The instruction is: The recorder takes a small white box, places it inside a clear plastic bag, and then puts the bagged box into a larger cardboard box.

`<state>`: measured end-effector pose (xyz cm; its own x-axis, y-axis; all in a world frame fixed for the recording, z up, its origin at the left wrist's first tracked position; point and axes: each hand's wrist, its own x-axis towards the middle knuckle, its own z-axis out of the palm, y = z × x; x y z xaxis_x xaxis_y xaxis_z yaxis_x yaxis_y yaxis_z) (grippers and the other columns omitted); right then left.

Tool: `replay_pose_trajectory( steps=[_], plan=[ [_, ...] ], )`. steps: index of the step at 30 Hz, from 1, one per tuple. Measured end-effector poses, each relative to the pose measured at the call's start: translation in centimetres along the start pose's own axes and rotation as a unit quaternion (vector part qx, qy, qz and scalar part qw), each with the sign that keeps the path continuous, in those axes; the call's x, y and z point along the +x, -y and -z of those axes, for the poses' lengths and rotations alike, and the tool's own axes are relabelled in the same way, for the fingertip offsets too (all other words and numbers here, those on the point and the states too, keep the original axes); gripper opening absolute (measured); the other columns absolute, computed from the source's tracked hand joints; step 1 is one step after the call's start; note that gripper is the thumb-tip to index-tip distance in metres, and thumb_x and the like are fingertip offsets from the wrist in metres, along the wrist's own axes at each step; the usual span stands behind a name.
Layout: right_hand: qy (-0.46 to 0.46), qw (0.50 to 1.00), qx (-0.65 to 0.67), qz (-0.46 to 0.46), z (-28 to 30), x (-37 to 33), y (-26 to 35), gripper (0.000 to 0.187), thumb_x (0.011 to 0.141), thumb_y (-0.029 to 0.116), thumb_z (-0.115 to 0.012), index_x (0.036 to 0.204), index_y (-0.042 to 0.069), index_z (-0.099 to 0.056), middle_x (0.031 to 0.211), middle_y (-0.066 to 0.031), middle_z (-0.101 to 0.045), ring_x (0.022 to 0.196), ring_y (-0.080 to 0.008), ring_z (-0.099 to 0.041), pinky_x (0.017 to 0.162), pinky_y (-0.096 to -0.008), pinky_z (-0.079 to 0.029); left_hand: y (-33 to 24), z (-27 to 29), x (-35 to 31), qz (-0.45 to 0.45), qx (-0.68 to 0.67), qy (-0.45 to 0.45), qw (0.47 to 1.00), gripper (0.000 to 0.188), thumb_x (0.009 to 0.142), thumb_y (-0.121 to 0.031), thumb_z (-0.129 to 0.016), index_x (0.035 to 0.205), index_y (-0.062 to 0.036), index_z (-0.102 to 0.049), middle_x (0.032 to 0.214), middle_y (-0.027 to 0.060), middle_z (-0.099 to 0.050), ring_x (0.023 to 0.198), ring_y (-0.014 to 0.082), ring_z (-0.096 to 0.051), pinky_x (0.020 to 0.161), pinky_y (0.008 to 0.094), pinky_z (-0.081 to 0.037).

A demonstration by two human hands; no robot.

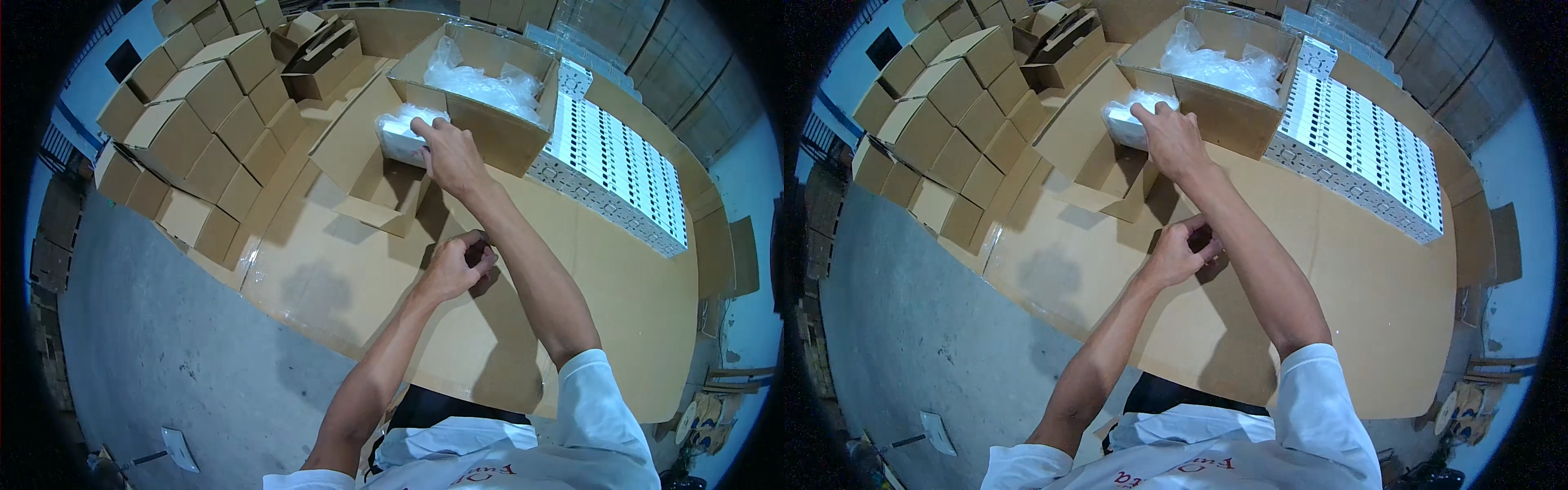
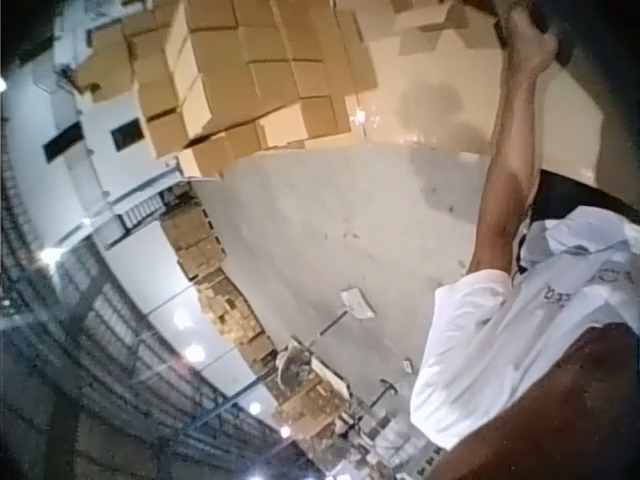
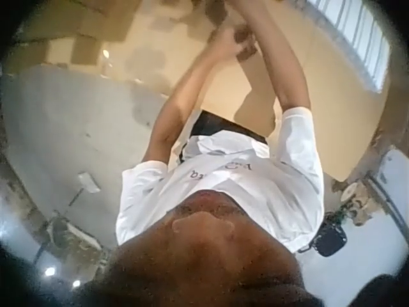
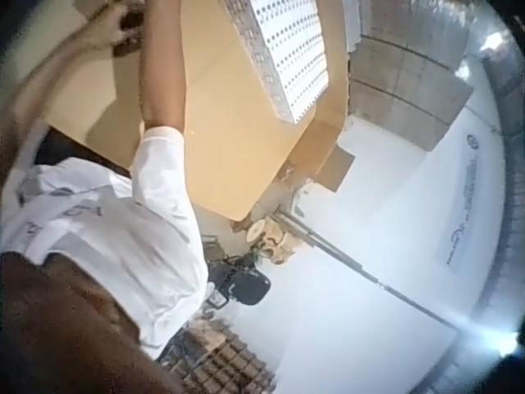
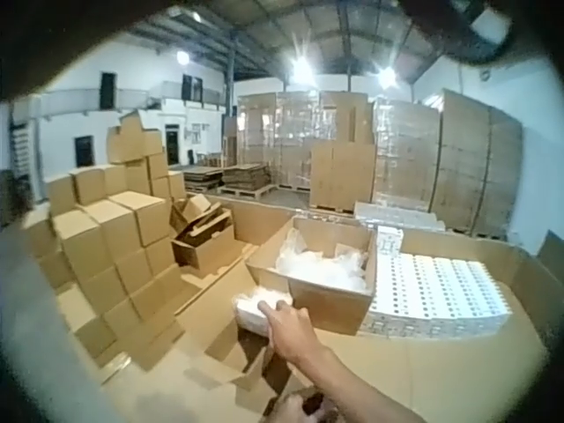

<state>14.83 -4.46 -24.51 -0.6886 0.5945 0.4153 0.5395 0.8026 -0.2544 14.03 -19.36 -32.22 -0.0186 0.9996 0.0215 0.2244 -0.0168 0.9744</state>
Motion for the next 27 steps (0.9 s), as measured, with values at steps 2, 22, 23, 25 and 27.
replay_pose_trajectory(
  steps=[2,22,23,25,27],
  plan=[
    [0.002,1.0,-0.013,-0.007,-0.2,0.3,0.5,0.032,0.087,0.006,-0.06,0.118,0.013,-0.058,0.104,-0.0185,-0.065,0.094,-0.0394,-0.067,0.079,-0.0559,-0.048,0.1,0.1,-0.1,-0.009,-0.025,-0.006,1.0,0.023,0.088,-0.016,-0.071,0.102,0.0022,-0.067,0.086,0.0137,-0.073,0.078,0.0227,-0.071,0.076,0.0372,-0.055],
    [-0.114,0.993,0.032,-0.009,5.1,0.3,-6.5,0.026,0.083,0.018,-0.071,0.105,0.005,-0.067,0.103,-0.0193,-0.062,0.096,-0.0376,-0.065,0.085,-0.0492,-0.05,0.0,-3.4,4.2,-0.019,-0.075,0.019,0.997,0.021,0.092,-0.008,-0.067,0.108,0.0052,-0.064,0.088,0.0112,-0.071,0.076,0.0161,-0.069,0.072,0.0306,-0.056],
    [-0.134,0.99,0.037,-0.01,6.3,0.3,-8.2,0.025,0.084,0.018,-0.07,0.105,0.004,-0.066,0.102,-0.0191,-0.062,0.096,-0.0381,-0.064,0.085,-0.049,-0.051,0.4,-4.2,4.7,-0.006,-0.14,0.026,0.99,0.018,0.095,-0.003,-0.064,0.109,0.0064,-0.062,0.087,0.0084,-0.07,0.073,0.0114,-0.067,0.067,0.0272,-0.056],
    [-0.157,0.987,0.034,-0.02,8.6,0.6,-12.3,0.024,0.084,0.017,-0.069,0.105,0.004,-0.066,0.102,-0.0188,-0.062,0.097,-0.0387,-0.063,0.085,-0.0488,-0.051,0.4,-4.6,5.5,-0.011,-0.102,0.065,0.993,0.019,0.096,0.0,-0.062,0.113,0.0073,-0.061,0.089,0.0083,-0.068,0.077,0.0125,-0.067,0.069,0.0265,-0.058],
    [-0.194,0.979,0.031,-0.049,11.8,2.0,-17.7,0.023,0.085,0.015,-0.067,0.105,0.003,-0.066,0.103,-0.0192,-0.063,0.097,-0.0393,-0.063,0.086,-0.0478,-0.052,-0.3,-5.4,7.4,-0.009,-0.108,0.027,0.994,0.021,0.095,-0.001,-0.064,0.115,0.0067,-0.061,0.091,0.0083,-0.068,0.079,0.0129,-0.067,0.071,0.0277,-0.059]
  ],
)
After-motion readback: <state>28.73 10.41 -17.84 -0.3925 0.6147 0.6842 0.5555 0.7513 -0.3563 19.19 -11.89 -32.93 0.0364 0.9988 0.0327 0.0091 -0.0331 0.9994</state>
